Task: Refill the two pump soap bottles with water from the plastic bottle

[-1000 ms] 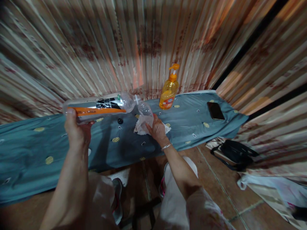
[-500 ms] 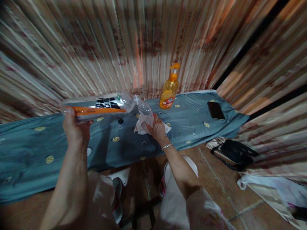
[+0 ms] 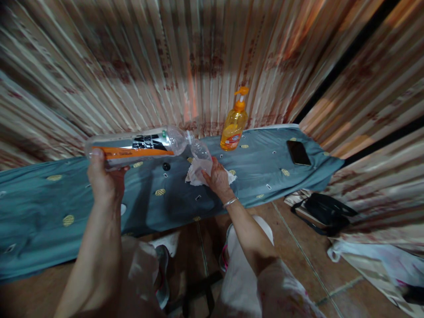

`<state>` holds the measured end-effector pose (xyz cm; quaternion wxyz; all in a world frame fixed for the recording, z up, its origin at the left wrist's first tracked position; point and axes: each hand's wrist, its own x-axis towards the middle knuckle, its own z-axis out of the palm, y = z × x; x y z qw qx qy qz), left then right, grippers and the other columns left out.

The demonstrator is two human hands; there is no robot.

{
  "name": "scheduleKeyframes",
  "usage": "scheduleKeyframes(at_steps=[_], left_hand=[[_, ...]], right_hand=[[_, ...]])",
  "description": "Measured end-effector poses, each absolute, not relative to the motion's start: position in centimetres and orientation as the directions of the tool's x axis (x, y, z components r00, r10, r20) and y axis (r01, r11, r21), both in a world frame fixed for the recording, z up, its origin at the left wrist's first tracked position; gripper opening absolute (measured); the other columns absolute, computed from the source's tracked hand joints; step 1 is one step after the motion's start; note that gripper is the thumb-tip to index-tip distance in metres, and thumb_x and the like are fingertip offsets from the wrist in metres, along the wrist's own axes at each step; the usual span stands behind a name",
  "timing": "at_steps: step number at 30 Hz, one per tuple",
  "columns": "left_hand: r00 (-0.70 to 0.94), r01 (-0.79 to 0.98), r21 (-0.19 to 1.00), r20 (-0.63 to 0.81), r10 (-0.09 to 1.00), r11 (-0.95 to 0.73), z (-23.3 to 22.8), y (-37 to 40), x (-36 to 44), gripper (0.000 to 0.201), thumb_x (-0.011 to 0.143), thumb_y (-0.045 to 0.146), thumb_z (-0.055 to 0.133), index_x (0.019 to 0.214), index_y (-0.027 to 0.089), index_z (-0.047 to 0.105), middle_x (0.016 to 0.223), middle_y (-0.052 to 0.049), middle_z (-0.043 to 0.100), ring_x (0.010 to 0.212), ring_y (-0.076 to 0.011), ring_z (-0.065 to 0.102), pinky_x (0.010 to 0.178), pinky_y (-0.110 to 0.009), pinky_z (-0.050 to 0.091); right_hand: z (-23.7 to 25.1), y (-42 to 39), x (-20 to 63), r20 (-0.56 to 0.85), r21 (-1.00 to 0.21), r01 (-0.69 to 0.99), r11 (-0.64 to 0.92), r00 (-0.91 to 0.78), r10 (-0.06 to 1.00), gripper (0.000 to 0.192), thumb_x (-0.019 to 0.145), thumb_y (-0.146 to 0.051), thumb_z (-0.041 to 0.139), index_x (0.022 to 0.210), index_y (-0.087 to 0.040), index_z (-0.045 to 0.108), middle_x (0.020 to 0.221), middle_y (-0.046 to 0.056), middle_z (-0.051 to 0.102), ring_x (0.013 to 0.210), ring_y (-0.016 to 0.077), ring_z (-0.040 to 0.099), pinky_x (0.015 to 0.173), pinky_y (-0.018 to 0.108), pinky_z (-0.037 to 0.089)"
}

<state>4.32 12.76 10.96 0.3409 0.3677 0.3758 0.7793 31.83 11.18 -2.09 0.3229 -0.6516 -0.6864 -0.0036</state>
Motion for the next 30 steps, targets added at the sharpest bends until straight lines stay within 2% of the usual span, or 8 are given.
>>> scheduleKeyframes(at_steps=[5, 12, 22, 30], left_hand=[[-0.498, -0.255, 0.836, 0.317, 0.807, -0.486, 10.82, 12.84, 4.23, 0.048, 0.066, 0.059, 0.079, 0.086, 0.017, 0.068, 0.074, 0.001, 0.063, 0.059, -0.0112, 0.056, 0.046, -0.022, 0.039], [-0.491, -0.232, 0.844, 0.328, 0.807, -0.484, 10.97, 12.77, 4.21, 0.049, 0.064, 0.061, 0.079, 0.083, 0.017, 0.066, 0.071, 0.002, 0.061, 0.056, -0.0106, 0.054, 0.044, -0.021, 0.040], [-0.483, -0.246, 0.838, 0.330, 0.811, -0.488, 10.93, 12.70, 4.28, 0.049, 0.065, 0.061, 0.080, 0.084, 0.017, 0.068, 0.076, 0.001, 0.062, 0.061, -0.0111, 0.055, 0.048, -0.021, 0.038], [-0.483, -0.255, 0.839, 0.321, 0.815, -0.481, 11.07, 12.64, 4.40, 0.048, 0.065, 0.060, 0.079, 0.084, 0.018, 0.068, 0.077, -0.001, 0.064, 0.060, -0.0114, 0.056, 0.046, -0.021, 0.037]], right_hand=[[-2.20, 11.20, 31.83, 0.457, -0.423, 0.892, 0.157, 0.060, 0.888, 0.071, 0.094, -0.044, 0.056, 0.152, -0.008, 0.036, 0.120, 0.026, 0.071, 0.110, 0.0349, 0.070, 0.092, 0.055, 0.058], [-2.30, 11.25, 31.80, 0.464, -0.399, 0.905, 0.147, 0.062, 0.883, 0.066, 0.094, -0.045, 0.056, 0.144, -0.003, 0.043, 0.117, 0.028, 0.071, 0.107, 0.0344, 0.071, 0.091, 0.049, 0.058], [-2.23, 11.27, 31.69, 0.409, -0.394, 0.914, 0.097, 0.080, 0.909, 0.071, 0.093, -0.043, 0.060, 0.148, -0.003, 0.039, 0.119, 0.029, 0.070, 0.110, 0.0352, 0.070, 0.091, 0.051, 0.058], [-2.25, 11.18, 31.88, 0.439, -0.407, 0.902, 0.143, 0.056, 0.897, 0.069, 0.094, -0.045, 0.056, 0.148, -0.004, 0.040, 0.119, 0.028, 0.071, 0.109, 0.0351, 0.070, 0.092, 0.052, 0.058]])
